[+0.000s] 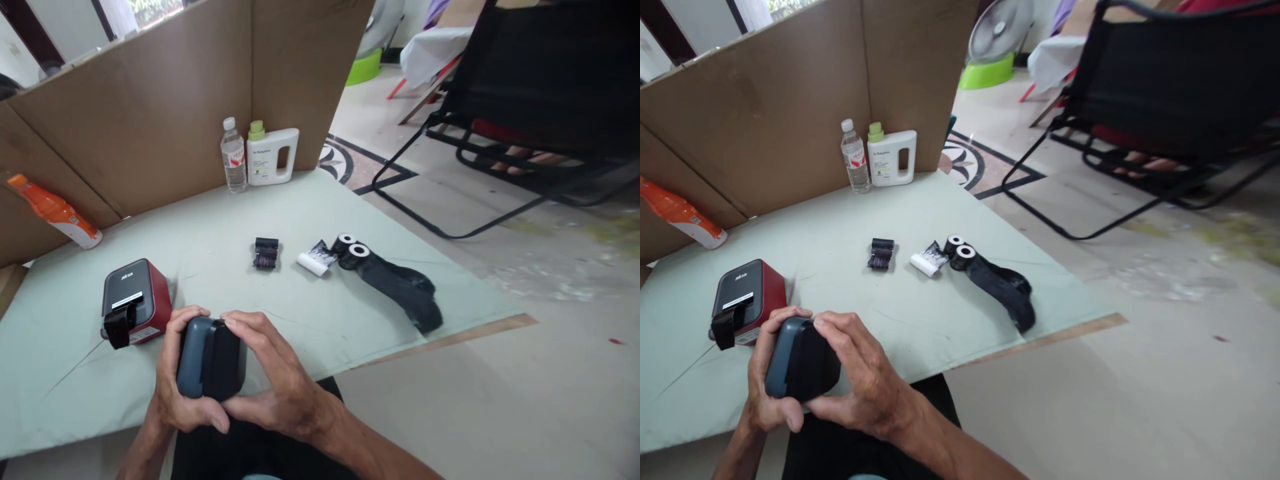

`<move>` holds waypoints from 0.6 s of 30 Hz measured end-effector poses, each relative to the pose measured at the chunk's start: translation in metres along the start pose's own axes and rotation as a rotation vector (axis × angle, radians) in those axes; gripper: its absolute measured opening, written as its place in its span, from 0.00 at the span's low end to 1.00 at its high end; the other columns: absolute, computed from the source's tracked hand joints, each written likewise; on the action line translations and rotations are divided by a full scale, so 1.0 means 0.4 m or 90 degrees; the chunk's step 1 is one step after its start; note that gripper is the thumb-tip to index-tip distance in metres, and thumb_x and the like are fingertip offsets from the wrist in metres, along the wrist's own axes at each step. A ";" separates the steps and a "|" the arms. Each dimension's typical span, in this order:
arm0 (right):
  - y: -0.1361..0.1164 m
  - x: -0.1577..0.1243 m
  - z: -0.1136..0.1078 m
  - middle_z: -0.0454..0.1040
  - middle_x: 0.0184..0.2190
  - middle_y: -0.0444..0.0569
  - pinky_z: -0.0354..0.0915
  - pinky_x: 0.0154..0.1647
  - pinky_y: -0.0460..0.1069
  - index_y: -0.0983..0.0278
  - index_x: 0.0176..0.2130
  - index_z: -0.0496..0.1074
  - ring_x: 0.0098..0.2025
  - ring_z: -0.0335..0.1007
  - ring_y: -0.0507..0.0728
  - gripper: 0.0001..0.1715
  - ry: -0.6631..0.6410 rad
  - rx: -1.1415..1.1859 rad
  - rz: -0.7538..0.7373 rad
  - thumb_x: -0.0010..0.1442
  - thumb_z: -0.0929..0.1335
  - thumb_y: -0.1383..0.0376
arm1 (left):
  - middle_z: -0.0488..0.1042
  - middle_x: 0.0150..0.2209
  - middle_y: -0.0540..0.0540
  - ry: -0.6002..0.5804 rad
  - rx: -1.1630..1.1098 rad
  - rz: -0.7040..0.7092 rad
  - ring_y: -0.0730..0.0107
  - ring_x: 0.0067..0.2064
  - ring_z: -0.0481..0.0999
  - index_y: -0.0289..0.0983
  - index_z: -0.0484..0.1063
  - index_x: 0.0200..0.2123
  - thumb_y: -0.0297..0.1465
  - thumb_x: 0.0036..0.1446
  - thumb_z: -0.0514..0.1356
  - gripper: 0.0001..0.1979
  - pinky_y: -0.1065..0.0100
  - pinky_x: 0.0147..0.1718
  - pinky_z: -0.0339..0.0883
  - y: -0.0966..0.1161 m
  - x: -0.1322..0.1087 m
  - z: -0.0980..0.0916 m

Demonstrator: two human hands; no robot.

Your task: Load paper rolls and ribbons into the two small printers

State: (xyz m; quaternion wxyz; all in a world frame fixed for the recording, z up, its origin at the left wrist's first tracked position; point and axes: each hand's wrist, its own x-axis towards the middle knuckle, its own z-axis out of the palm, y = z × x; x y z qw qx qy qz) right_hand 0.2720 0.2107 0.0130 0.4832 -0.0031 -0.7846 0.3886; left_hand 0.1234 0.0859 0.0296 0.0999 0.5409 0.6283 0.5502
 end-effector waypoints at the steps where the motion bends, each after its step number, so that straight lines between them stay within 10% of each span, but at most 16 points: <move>1: 0.000 0.000 0.000 0.73 0.56 0.64 0.76 0.56 0.65 0.67 0.68 0.58 0.58 0.73 0.70 0.48 0.000 0.000 0.001 0.56 0.78 0.63 | 0.69 0.53 0.36 -0.001 0.015 0.010 0.43 0.55 0.72 0.41 0.67 0.62 0.67 0.31 0.70 0.58 0.45 0.56 0.68 -0.001 0.001 -0.003; 18: 0.000 0.011 -0.005 0.74 0.55 0.63 0.76 0.56 0.64 0.66 0.68 0.58 0.57 0.74 0.70 0.50 -0.017 0.003 -0.007 0.54 0.79 0.62 | 0.71 0.53 0.36 -0.002 0.076 0.043 0.42 0.55 0.73 0.40 0.67 0.62 0.67 0.30 0.71 0.59 0.44 0.55 0.69 0.011 0.008 -0.022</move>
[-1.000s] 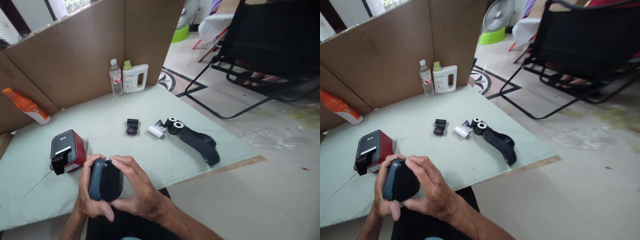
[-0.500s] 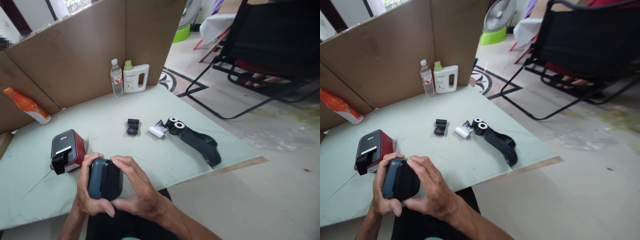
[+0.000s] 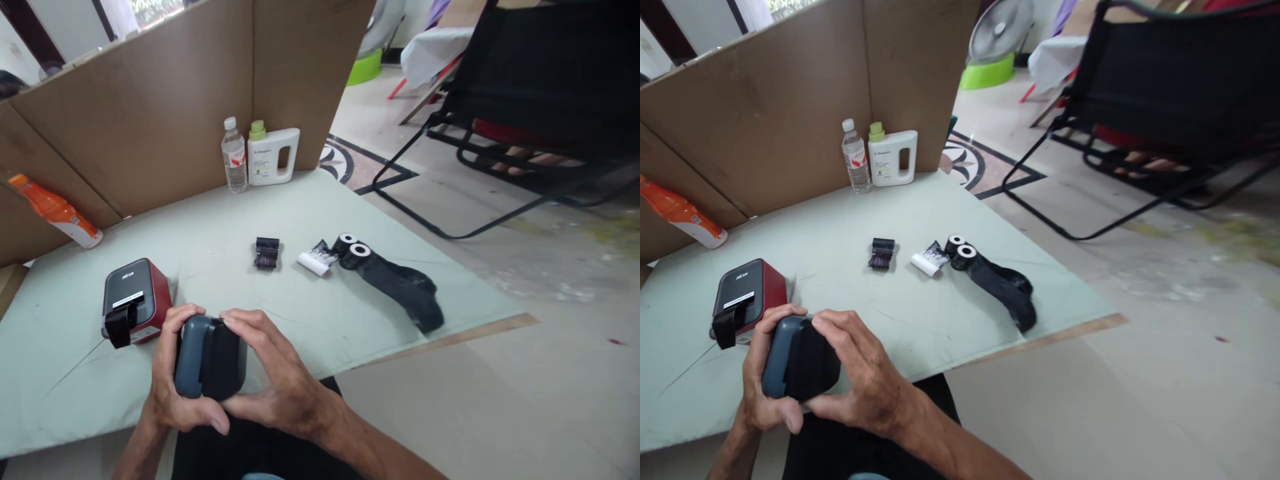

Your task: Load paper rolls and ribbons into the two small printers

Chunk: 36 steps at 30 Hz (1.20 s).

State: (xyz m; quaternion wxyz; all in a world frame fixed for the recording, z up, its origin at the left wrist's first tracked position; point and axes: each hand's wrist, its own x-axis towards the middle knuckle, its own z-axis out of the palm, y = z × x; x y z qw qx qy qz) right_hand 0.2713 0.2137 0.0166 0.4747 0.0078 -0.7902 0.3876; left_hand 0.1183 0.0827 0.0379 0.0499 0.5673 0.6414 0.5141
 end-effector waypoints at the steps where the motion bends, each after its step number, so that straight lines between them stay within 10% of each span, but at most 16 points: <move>1: 0.000 0.001 0.000 0.74 0.55 0.63 0.76 0.56 0.64 0.66 0.68 0.58 0.57 0.74 0.70 0.50 0.000 0.000 -0.002 0.55 0.78 0.63 | 0.71 0.53 0.36 0.001 -0.013 -0.006 0.42 0.55 0.73 0.40 0.67 0.62 0.67 0.31 0.70 0.59 0.44 0.55 0.69 0.000 -0.001 0.001; 28: 0.003 -0.007 0.007 0.73 0.55 0.63 0.76 0.56 0.64 0.67 0.68 0.58 0.57 0.74 0.69 0.50 0.014 0.006 0.013 0.54 0.78 0.65 | 0.69 0.54 0.39 -0.028 -0.155 -0.113 0.48 0.54 0.73 0.42 0.68 0.60 0.67 0.36 0.69 0.53 0.55 0.54 0.70 0.001 -0.004 0.026; 36: 0.005 -0.013 -0.003 0.73 0.55 0.63 0.75 0.58 0.64 0.65 0.68 0.59 0.57 0.74 0.69 0.49 0.012 -0.013 0.033 0.55 0.79 0.63 | 0.69 0.55 0.38 -0.043 0.012 -0.011 0.45 0.57 0.70 0.42 0.64 0.64 0.65 0.35 0.71 0.57 0.49 0.59 0.65 -0.012 0.001 0.001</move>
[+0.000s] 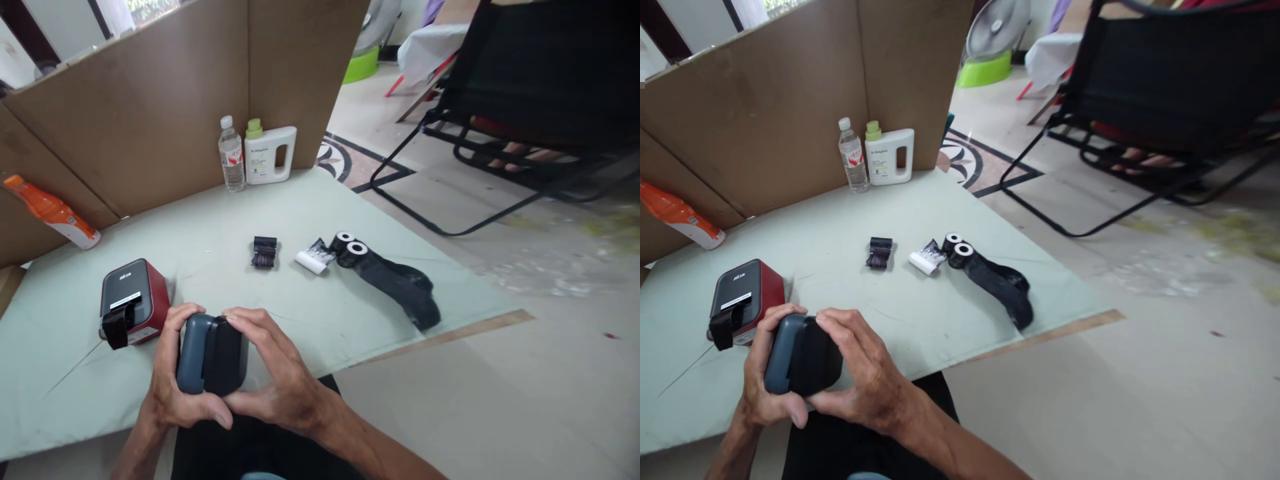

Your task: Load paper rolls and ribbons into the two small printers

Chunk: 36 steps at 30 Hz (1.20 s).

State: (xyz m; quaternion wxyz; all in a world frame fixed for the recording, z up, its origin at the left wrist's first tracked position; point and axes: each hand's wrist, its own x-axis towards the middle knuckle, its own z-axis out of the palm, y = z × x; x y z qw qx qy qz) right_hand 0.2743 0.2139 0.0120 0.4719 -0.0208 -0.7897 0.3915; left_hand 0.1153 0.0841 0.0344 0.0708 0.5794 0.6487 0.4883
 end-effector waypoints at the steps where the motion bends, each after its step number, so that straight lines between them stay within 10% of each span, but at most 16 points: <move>1: 0.000 0.001 -0.002 0.73 0.55 0.63 0.75 0.58 0.64 0.65 0.68 0.59 0.57 0.74 0.69 0.49 -0.004 0.000 0.000 0.55 0.79 0.62 | 0.69 0.55 0.37 -0.001 0.022 0.015 0.45 0.57 0.70 0.42 0.63 0.65 0.65 0.35 0.71 0.58 0.47 0.59 0.65 0.001 0.001 -0.004; 15: -0.002 0.023 -0.024 0.74 0.55 0.63 0.74 0.58 0.64 0.67 0.68 0.58 0.57 0.74 0.68 0.47 -0.043 -0.027 -0.048 0.57 0.77 0.62 | 0.69 0.55 0.34 -0.039 0.168 0.073 0.42 0.56 0.72 0.40 0.61 0.66 0.68 0.38 0.66 0.59 0.44 0.56 0.69 0.028 0.021 -0.041; 36: -0.014 0.009 0.013 0.72 0.57 0.64 0.75 0.58 0.63 0.67 0.68 0.57 0.59 0.72 0.69 0.51 0.019 0.014 -0.030 0.52 0.78 0.67 | 0.71 0.55 0.39 0.008 -0.090 -0.033 0.45 0.57 0.73 0.46 0.67 0.62 0.70 0.31 0.66 0.58 0.50 0.58 0.68 0.019 0.002 -0.001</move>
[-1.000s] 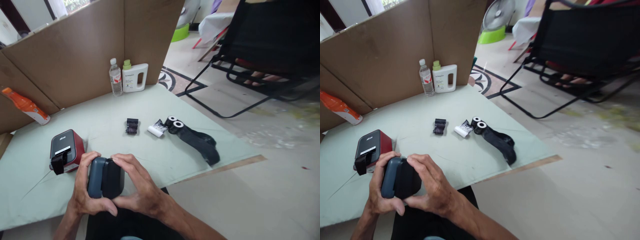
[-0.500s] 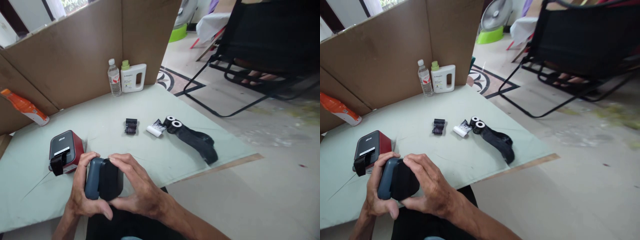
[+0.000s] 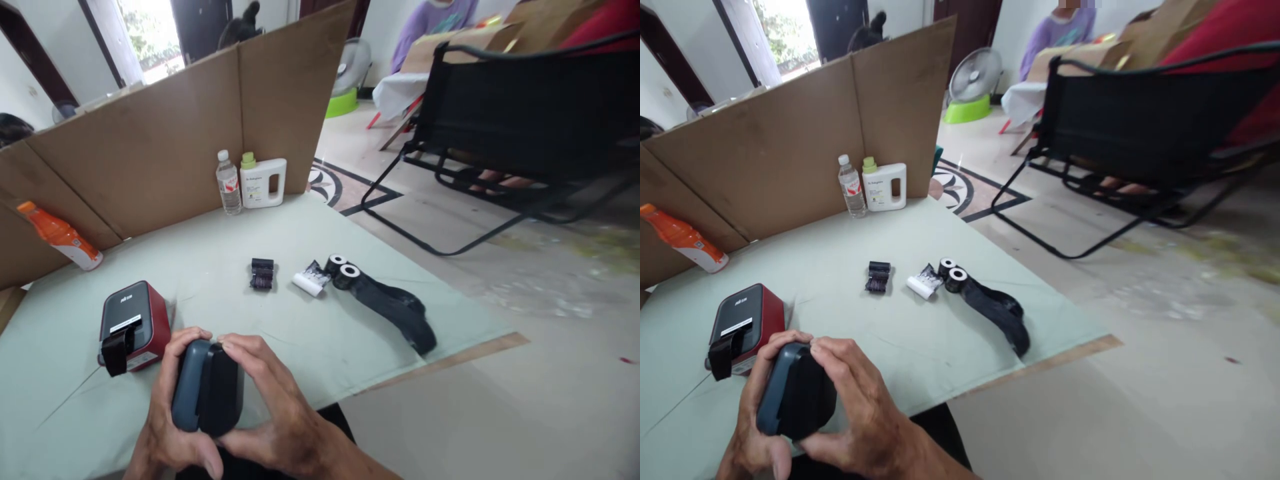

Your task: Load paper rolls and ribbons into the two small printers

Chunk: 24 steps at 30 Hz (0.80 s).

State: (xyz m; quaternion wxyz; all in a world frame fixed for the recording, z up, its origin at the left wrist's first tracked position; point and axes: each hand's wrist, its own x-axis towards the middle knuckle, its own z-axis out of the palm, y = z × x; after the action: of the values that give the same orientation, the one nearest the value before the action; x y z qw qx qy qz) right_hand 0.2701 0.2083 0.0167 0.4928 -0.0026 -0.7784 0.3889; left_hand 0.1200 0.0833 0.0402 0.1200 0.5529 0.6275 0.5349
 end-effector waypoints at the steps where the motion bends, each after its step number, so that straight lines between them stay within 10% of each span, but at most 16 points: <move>1: 0.001 -0.003 0.002 0.72 0.57 0.64 0.75 0.58 0.62 0.68 0.68 0.57 0.59 0.73 0.69 0.52 0.005 -0.001 -0.004 0.51 0.78 0.67 | 0.71 0.55 0.39 0.002 0.001 0.001 0.44 0.57 0.74 0.45 0.67 0.62 0.70 0.30 0.66 0.58 0.50 0.58 0.68 -0.002 -0.002 0.000; 24: -0.006 -0.006 0.009 0.72 0.57 0.65 0.77 0.56 0.62 0.67 0.68 0.56 0.59 0.73 0.70 0.51 0.019 -0.041 -0.035 0.51 0.76 0.68 | 0.72 0.58 0.35 0.009 0.040 0.071 0.36 0.60 0.75 0.47 0.67 0.64 0.70 0.30 0.64 0.58 0.40 0.58 0.71 0.016 0.014 -0.005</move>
State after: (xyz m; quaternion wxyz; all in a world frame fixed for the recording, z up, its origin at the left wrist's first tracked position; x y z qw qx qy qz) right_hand 0.2696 0.2036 0.0155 0.5147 -0.0030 -0.7826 0.3502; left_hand 0.1200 0.0856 0.0486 0.0679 0.5868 0.6130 0.5247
